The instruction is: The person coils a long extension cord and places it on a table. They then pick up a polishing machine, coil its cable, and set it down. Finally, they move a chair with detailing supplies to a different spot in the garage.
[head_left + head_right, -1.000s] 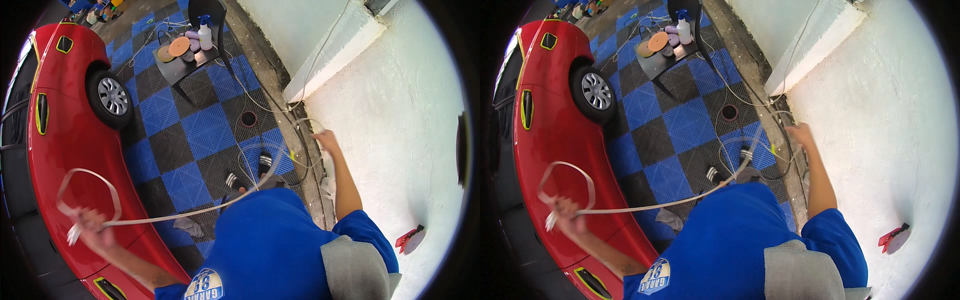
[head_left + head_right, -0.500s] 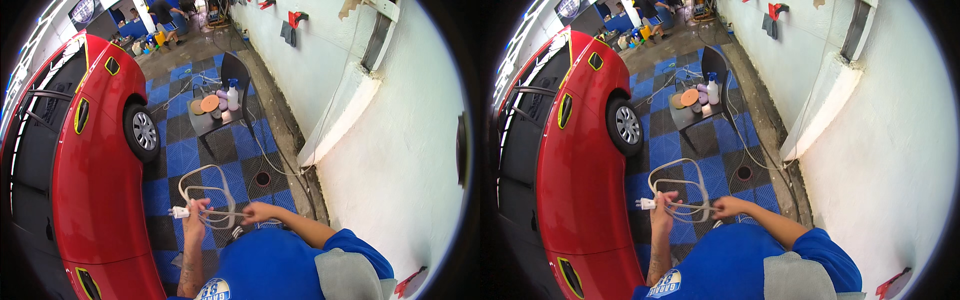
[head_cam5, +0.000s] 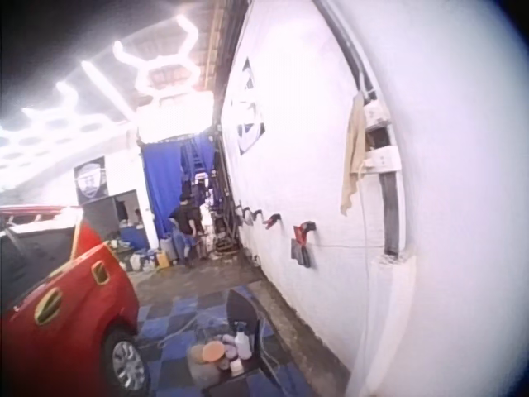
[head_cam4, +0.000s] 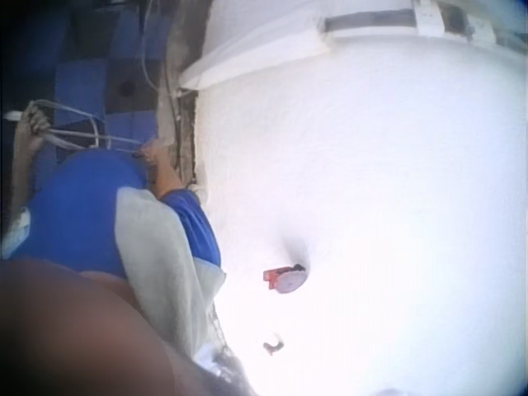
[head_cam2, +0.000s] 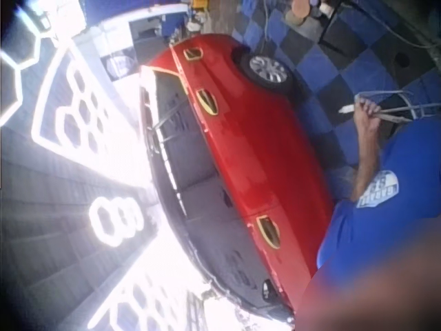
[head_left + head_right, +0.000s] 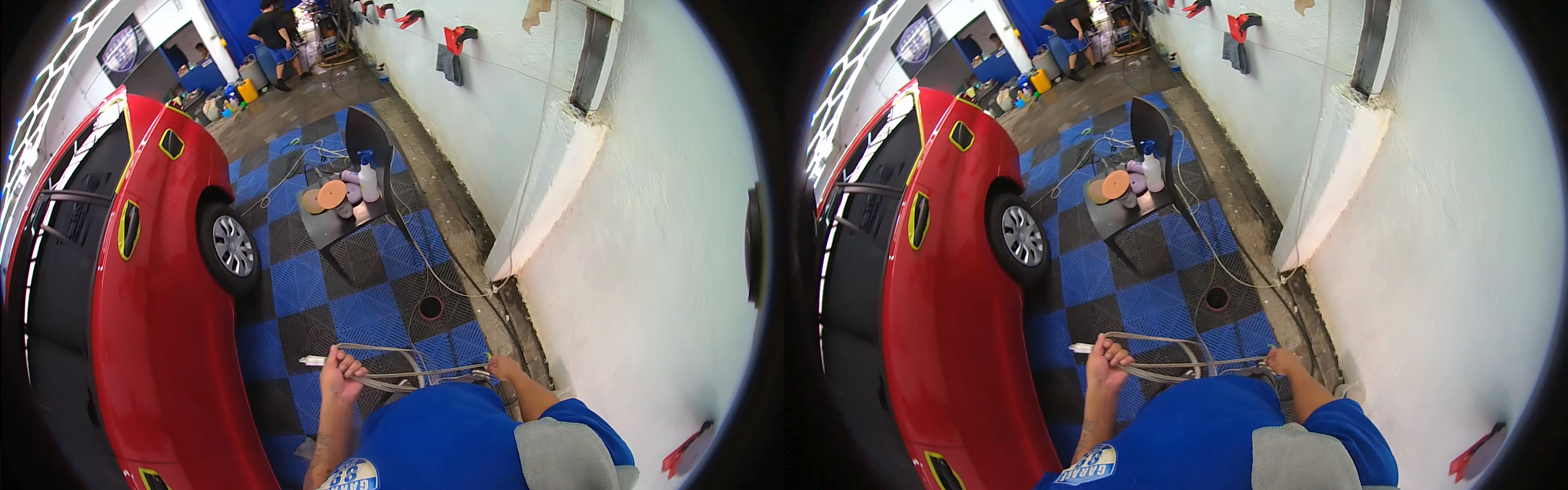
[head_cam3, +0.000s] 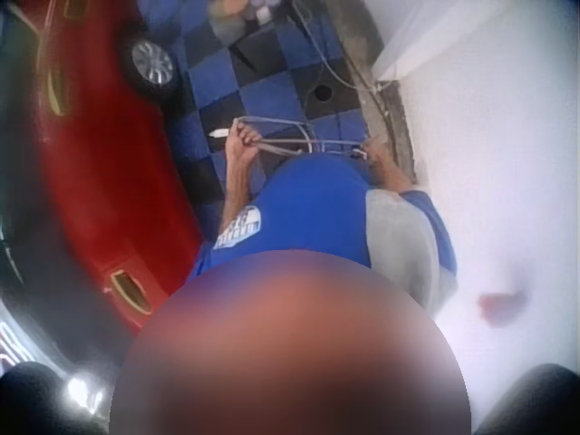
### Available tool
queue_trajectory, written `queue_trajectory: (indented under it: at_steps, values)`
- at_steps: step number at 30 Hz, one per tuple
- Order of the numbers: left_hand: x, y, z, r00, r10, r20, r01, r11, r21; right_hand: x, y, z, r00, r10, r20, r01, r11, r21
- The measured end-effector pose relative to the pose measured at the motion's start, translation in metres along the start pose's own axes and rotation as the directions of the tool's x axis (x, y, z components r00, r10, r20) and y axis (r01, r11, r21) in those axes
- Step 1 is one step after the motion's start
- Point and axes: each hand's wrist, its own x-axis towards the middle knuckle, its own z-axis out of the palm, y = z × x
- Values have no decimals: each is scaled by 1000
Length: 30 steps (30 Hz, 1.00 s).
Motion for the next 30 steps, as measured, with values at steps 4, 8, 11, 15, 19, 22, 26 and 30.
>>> queue_trajectory:
  at_steps: [4,8,11,15,19,22,26,30]
  values:
    - [-22,65,19,997,31,74,-41,990,133,-18,-7,23,992,70,-104,-67,997,31]
    - [-67,204,37,842,346,415,-374,927,-16,-50,60,56,917,303,-258,-238,937,256]
    - [-118,283,22,685,562,463,-597,798,-85,-51,126,50,945,235,-228,-239,971,9]
    - [-137,327,-14,573,737,357,-759,642,-108,-37,137,3,997,-29,-67,-5,888,-459]
    - [-118,302,-10,625,758,190,-778,623,74,5,-6,-76,776,437,-455,107,619,778]
    - [-92,249,-3,763,639,95,-638,721,269,-7,-218,-178,911,113,-396,272,556,785]
    - [-54,156,36,934,318,164,-357,841,406,-98,-428,-184,127,-810,-573,950,265,-164]
    - [-34,119,36,903,352,246,-401,896,189,-167,-476,-148,467,-878,-109,881,451,142]
